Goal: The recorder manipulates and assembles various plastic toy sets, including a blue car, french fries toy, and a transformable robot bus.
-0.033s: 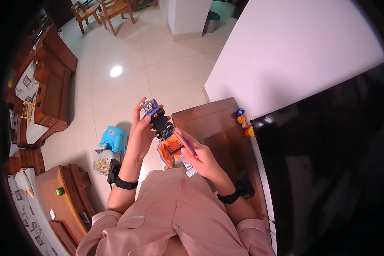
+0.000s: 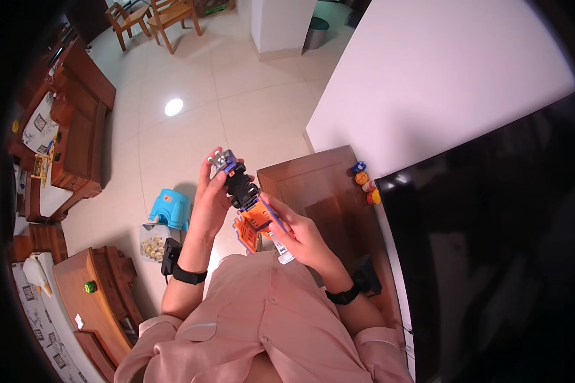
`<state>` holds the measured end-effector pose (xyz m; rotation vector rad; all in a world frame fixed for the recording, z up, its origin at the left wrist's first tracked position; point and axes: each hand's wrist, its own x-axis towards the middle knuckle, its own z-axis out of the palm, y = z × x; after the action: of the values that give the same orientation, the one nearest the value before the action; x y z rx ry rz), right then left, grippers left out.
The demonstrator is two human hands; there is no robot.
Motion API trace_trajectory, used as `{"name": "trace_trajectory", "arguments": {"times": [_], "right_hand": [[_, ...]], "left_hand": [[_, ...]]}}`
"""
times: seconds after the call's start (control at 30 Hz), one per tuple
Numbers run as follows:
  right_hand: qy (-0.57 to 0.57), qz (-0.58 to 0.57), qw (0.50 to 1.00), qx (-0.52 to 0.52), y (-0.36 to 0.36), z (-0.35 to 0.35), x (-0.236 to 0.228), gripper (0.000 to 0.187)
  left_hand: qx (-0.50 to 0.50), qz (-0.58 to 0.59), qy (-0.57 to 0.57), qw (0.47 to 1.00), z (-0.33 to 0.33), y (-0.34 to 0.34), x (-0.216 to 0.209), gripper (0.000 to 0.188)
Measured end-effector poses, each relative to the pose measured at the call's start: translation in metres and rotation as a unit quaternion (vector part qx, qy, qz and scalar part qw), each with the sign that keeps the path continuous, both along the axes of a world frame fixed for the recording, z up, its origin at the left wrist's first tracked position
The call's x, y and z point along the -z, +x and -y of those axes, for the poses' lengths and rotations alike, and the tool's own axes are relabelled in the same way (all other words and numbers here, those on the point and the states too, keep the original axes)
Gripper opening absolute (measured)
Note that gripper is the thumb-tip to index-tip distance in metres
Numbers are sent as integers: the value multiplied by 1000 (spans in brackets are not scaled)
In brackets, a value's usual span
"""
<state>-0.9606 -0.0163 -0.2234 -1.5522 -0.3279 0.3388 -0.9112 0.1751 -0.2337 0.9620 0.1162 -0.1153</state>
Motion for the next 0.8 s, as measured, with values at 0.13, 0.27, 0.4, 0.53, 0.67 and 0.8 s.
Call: {"name": "trace_trajectory", "arguments": {"times": [0.13, 0.27, 0.4, 0.53, 0.67, 0.8], "right_hand": [[-34, 29, 999, 4, -5, 1, 1, 36], [-44, -49, 995, 72, -2, 8, 8, 29], [20, -128, 984, 124, 0, -5, 4, 24], [-18, -33, 983, 179, 5, 0, 23, 23], [-106, 31, 979, 174, 7, 2, 20, 19], [-146, 75, 974, 159, 5, -1, 15, 18]], "left_hand": [[-34, 8, -41, 999, -4, 4, 13, 39], [3, 18, -137, 990, -4, 0, 10, 45], [61, 12, -182, 981, -4, -1, 12, 46], [165, 27, -165, 972, -5, -1, 18, 44], [188, -3, -144, 971, -2, -4, 20, 42], [198, -26, -121, 972, 0, -6, 14, 46]]}}
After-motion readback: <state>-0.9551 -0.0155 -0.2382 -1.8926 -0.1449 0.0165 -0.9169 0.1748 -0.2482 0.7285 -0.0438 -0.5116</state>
